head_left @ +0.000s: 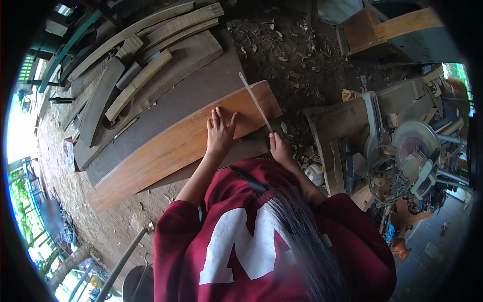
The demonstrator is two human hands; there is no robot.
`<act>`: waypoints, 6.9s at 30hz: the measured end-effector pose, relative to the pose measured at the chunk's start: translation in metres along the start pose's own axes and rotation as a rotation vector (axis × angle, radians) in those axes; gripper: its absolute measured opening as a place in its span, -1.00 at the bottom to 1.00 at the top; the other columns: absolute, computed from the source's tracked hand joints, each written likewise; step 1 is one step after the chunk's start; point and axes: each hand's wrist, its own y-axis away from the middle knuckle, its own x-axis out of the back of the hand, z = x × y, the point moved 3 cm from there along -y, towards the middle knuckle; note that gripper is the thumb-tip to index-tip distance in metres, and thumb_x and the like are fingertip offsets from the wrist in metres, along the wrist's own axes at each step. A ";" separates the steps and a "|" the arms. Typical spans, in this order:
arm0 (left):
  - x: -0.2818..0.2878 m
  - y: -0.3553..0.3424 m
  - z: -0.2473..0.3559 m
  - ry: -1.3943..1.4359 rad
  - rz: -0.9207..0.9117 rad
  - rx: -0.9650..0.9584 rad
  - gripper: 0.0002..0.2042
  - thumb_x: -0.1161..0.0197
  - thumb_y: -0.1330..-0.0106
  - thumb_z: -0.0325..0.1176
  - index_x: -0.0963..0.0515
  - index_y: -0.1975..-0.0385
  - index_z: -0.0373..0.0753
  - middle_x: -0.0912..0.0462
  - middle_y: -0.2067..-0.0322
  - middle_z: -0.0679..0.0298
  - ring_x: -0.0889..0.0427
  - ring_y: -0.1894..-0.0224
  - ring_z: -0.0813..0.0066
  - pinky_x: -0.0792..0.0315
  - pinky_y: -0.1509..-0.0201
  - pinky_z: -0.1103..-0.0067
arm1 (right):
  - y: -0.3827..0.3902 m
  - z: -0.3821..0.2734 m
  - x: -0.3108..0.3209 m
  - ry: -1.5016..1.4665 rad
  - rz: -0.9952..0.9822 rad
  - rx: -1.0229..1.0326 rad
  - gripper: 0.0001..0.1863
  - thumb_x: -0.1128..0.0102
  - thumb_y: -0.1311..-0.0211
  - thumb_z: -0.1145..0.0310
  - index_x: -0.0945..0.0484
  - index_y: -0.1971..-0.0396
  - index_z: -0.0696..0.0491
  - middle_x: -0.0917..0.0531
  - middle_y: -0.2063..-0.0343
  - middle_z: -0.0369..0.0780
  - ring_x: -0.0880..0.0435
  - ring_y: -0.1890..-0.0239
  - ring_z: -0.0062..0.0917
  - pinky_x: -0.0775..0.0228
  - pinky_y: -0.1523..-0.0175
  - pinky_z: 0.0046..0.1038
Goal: The person is using a hand saw to cut a piece of wood on a workbench.
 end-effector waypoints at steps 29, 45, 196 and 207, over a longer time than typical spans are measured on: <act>0.115 -0.060 -0.053 0.405 0.225 -0.085 -0.88 0.03 -0.05 -0.52 -0.45 0.43 -0.28 -0.47 0.60 -0.02 -0.47 0.50 0.04 -0.33 0.47 0.35 | -0.090 -0.093 0.062 -0.224 0.127 -0.002 -0.79 0.18 -0.17 0.33 -0.31 0.54 0.14 -0.43 0.80 -0.06 -0.45 0.69 -0.16 -0.21 0.65 -0.25; 0.080 -0.059 -0.045 0.392 0.197 -0.109 -0.88 0.03 -0.02 -0.51 -0.47 0.52 -0.22 -0.50 0.62 0.08 -0.49 0.55 0.13 -0.37 0.45 0.39 | -0.072 -0.082 0.032 -0.060 0.111 0.016 -0.81 0.18 -0.15 0.35 -0.27 0.56 0.14 -0.43 0.79 -0.04 -0.47 0.68 -0.18 -0.25 0.64 -0.27; 0.058 0.103 -0.316 0.209 0.597 0.333 -0.87 0.08 -0.07 -0.54 -0.32 0.37 -0.33 -0.39 0.32 0.05 -0.37 0.25 0.12 -0.26 0.17 0.34 | -0.208 -0.231 0.050 -1.430 -0.093 -0.449 -0.83 -0.13 0.13 0.61 -0.43 0.43 0.18 -0.48 0.44 -0.17 -0.48 0.32 -0.46 -0.42 0.16 -0.47; 0.067 0.048 -0.195 0.286 0.176 -0.271 -0.38 -0.38 0.39 -0.28 -0.35 0.17 -0.12 -0.42 0.24 0.33 -0.32 0.11 0.30 -0.39 0.21 0.48 | -0.078 -0.146 0.045 -2.209 0.367 -0.496 -0.89 -0.09 0.00 0.52 -0.43 0.50 0.26 -0.50 0.47 -0.12 -0.47 0.37 -0.40 -0.43 0.22 -0.51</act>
